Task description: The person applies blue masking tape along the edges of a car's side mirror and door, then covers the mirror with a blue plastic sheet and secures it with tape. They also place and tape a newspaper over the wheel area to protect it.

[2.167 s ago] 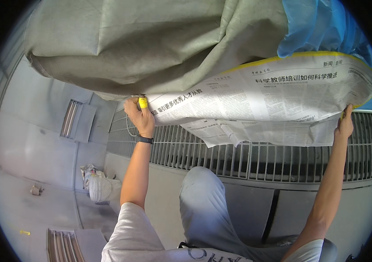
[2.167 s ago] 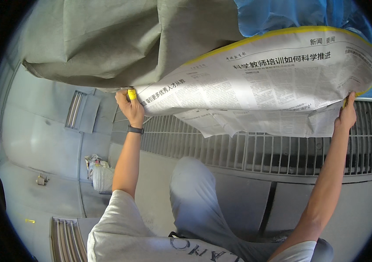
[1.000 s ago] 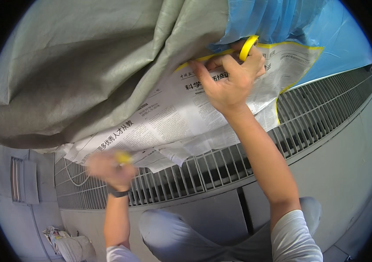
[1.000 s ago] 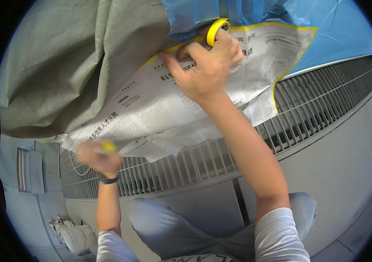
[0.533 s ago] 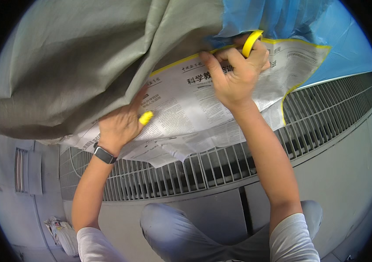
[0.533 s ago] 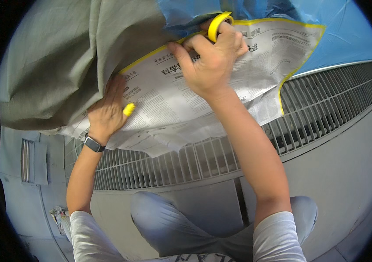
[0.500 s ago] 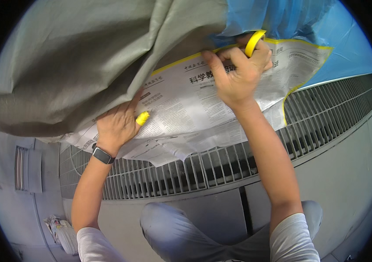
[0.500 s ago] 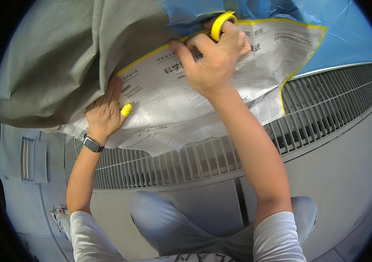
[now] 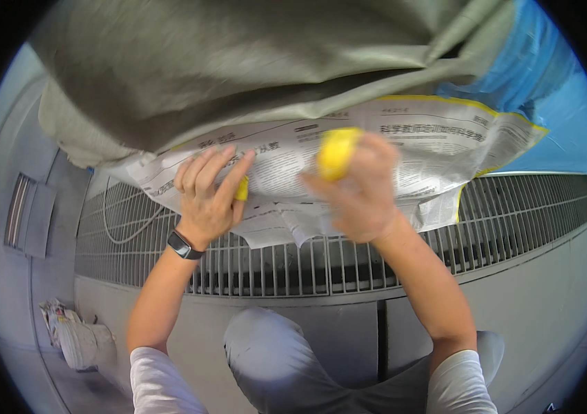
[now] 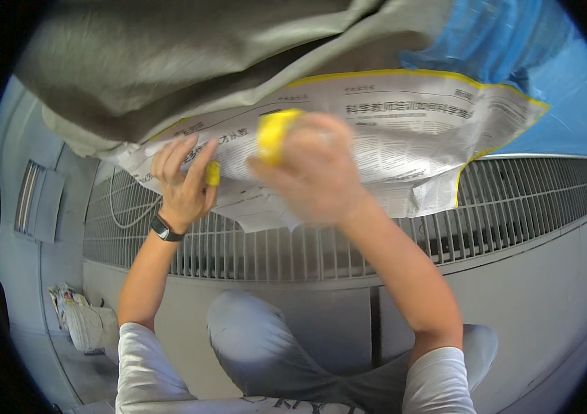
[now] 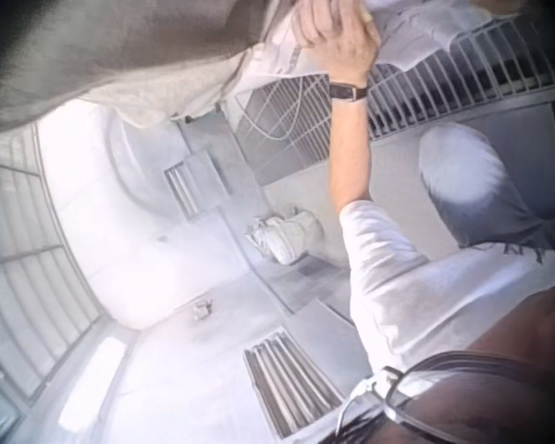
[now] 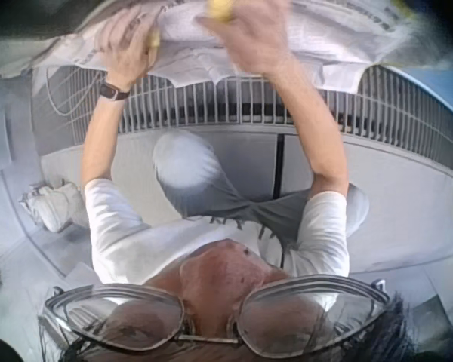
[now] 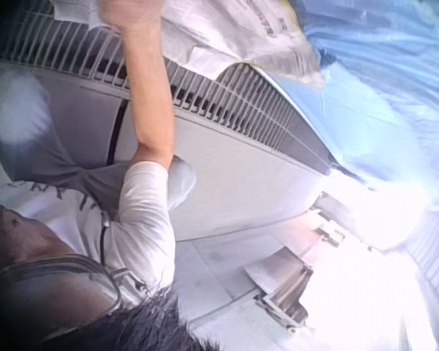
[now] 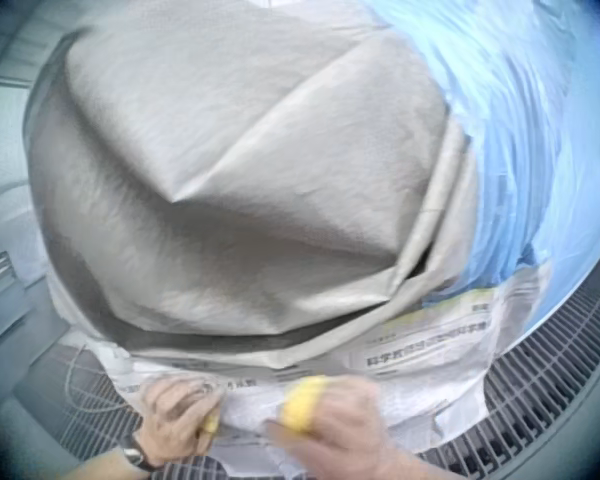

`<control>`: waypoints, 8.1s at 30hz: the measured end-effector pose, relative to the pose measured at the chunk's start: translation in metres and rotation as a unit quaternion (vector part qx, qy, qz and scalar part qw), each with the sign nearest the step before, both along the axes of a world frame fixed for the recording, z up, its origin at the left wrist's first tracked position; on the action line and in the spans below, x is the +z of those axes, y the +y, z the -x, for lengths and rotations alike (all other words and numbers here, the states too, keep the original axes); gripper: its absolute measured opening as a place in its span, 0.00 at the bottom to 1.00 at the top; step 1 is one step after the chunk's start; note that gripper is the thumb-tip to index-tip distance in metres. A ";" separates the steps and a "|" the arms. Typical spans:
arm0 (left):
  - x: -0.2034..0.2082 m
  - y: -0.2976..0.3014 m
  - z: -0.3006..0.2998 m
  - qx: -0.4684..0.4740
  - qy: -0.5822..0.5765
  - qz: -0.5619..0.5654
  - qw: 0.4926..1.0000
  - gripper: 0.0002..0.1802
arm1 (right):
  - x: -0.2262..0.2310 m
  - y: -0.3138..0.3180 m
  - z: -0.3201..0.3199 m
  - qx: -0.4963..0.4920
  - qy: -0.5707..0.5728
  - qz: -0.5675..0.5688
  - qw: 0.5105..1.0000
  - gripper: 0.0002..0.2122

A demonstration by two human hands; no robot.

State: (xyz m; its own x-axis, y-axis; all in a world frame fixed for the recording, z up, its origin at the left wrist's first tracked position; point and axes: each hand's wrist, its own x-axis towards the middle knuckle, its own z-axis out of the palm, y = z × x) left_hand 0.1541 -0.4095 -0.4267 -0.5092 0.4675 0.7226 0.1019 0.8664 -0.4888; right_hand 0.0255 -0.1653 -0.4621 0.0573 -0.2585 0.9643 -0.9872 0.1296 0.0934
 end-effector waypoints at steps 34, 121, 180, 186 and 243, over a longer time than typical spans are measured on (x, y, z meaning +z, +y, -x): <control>-0.016 -0.146 -0.007 0.049 0.312 -0.462 0.829 0.08 | 0.074 -0.169 -0.059 -0.197 0.252 -0.303 0.898 0.22; -0.257 0.129 -0.001 -0.251 -0.573 -0.122 0.771 0.40 | -0.115 0.180 -0.037 -0.092 -0.482 -0.625 0.607 0.10; -0.306 0.375 0.318 0.117 -0.505 0.582 0.627 0.32 | -0.284 0.263 0.196 -0.163 -0.614 0.243 0.733 0.08; -0.199 0.439 0.241 -0.017 -0.666 0.576 0.473 0.22 | -0.282 0.237 0.202 -0.157 -0.621 0.316 0.700 0.09; -0.112 0.489 0.362 -0.032 -0.236 0.715 0.657 0.31 | -0.293 0.137 0.284 0.215 -0.811 0.278 0.468 0.22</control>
